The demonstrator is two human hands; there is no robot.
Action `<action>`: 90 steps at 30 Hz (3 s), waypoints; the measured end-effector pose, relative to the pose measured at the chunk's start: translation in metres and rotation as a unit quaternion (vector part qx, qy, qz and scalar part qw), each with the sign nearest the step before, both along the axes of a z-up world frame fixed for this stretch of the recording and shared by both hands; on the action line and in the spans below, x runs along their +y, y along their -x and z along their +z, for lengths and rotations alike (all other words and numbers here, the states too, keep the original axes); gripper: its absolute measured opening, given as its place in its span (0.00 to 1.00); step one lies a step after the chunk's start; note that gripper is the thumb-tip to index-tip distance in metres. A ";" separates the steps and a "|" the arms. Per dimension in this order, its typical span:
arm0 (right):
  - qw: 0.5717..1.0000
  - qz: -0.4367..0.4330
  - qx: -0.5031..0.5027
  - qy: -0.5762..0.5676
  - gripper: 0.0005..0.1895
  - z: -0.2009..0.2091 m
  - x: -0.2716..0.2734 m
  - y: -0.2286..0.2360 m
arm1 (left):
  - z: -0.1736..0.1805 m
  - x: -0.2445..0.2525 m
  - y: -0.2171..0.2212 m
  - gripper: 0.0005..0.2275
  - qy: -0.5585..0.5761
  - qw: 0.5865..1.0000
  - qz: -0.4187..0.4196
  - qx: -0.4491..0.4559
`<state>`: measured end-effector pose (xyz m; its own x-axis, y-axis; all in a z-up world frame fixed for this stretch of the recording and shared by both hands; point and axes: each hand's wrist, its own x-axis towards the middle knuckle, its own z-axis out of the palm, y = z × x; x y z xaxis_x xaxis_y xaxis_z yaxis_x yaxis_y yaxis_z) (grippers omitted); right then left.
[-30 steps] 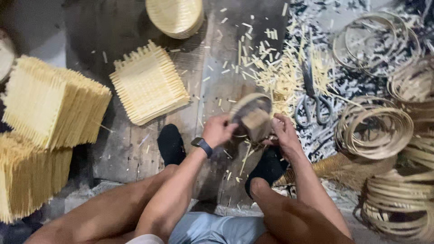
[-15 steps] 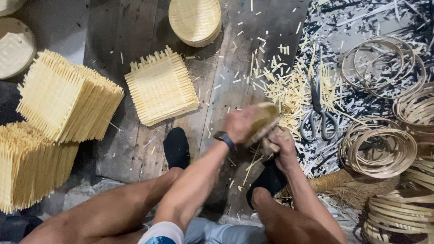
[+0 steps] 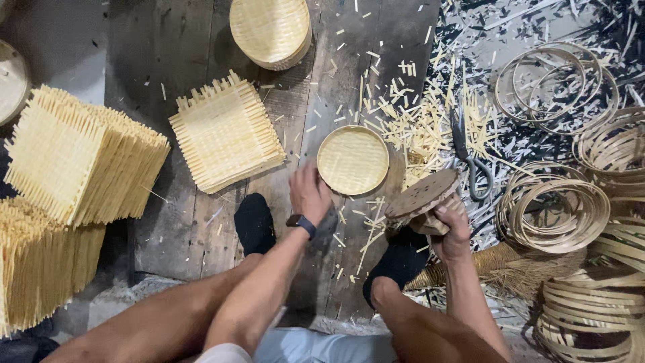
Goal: The person sits on the floor and repeatedly trims the edges of small round bamboo baskets using shears. They place each finished basket aside and pick up a new one from a stack to continue the trimming process.
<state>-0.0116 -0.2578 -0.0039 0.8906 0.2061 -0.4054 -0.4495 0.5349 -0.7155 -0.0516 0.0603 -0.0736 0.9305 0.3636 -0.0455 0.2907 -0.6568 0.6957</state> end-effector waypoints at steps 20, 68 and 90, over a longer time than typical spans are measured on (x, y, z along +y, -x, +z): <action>0.991 -0.008 0.061 0.121 0.24 -0.028 -0.056 0.023 | 0.035 0.189 -0.227 0.12 -0.298 0.928 -0.183 -0.127; 0.962 0.105 0.177 0.181 0.17 -0.043 0.050 0.003 | 0.052 0.245 -0.016 0.28 -0.240 0.922 -0.208 0.220; 0.975 0.067 0.134 0.165 0.18 -0.048 0.027 0.010 | 0.183 0.230 -0.045 0.03 -0.271 0.928 0.095 -0.239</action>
